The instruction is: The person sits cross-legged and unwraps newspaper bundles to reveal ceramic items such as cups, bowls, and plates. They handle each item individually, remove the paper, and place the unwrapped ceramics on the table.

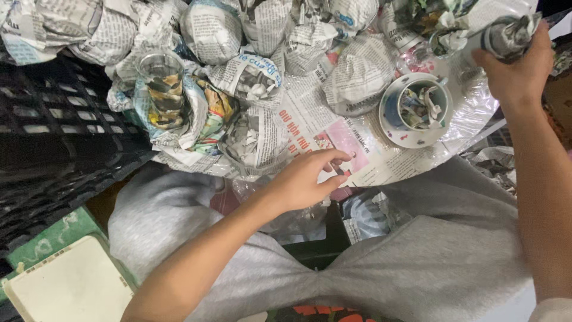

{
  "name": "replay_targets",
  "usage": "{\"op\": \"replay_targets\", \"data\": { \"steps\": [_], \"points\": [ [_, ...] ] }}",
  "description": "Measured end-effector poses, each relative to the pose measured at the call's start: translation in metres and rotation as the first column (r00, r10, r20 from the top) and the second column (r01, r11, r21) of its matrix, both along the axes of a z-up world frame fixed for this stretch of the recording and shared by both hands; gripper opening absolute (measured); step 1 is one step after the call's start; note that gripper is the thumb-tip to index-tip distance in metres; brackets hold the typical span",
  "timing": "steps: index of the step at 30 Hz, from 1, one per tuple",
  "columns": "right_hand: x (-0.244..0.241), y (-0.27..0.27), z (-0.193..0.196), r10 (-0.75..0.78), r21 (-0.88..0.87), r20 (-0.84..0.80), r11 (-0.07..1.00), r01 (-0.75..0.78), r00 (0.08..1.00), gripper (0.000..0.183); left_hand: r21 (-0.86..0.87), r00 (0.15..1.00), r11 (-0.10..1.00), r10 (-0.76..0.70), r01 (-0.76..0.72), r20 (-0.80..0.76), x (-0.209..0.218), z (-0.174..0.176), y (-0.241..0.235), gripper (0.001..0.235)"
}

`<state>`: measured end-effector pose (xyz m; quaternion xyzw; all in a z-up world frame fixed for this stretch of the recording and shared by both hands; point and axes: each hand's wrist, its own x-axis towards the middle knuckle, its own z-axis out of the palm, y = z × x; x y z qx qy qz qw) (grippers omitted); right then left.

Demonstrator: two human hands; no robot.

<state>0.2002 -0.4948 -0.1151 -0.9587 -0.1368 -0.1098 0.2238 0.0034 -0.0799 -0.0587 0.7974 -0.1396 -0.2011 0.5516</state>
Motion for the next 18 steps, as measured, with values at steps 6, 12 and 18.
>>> {"op": "replay_targets", "data": {
  "steps": [6,12,18],
  "points": [
    [0.027,-0.011,-0.031,-0.03,0.265,-0.022,0.964,0.035,0.999,0.09,0.024,0.999,1.0,0.01,-0.009,-0.04,-0.004,0.002,0.006,0.041],
    [-0.02,-0.018,-0.01,-0.052,0.04,0.01,0.998,0.051,0.999,0.065,-0.029,1.0,1.0,0.009,-0.009,-0.004,-0.008,0.005,0.013,0.043],
    [-0.041,0.072,0.036,0.069,0.059,-0.069,0.996,-0.065,0.995,0.054,-0.003,1.0,1.0,-0.004,0.004,-0.011,-0.009,0.007,0.011,0.042]
  ]
}}
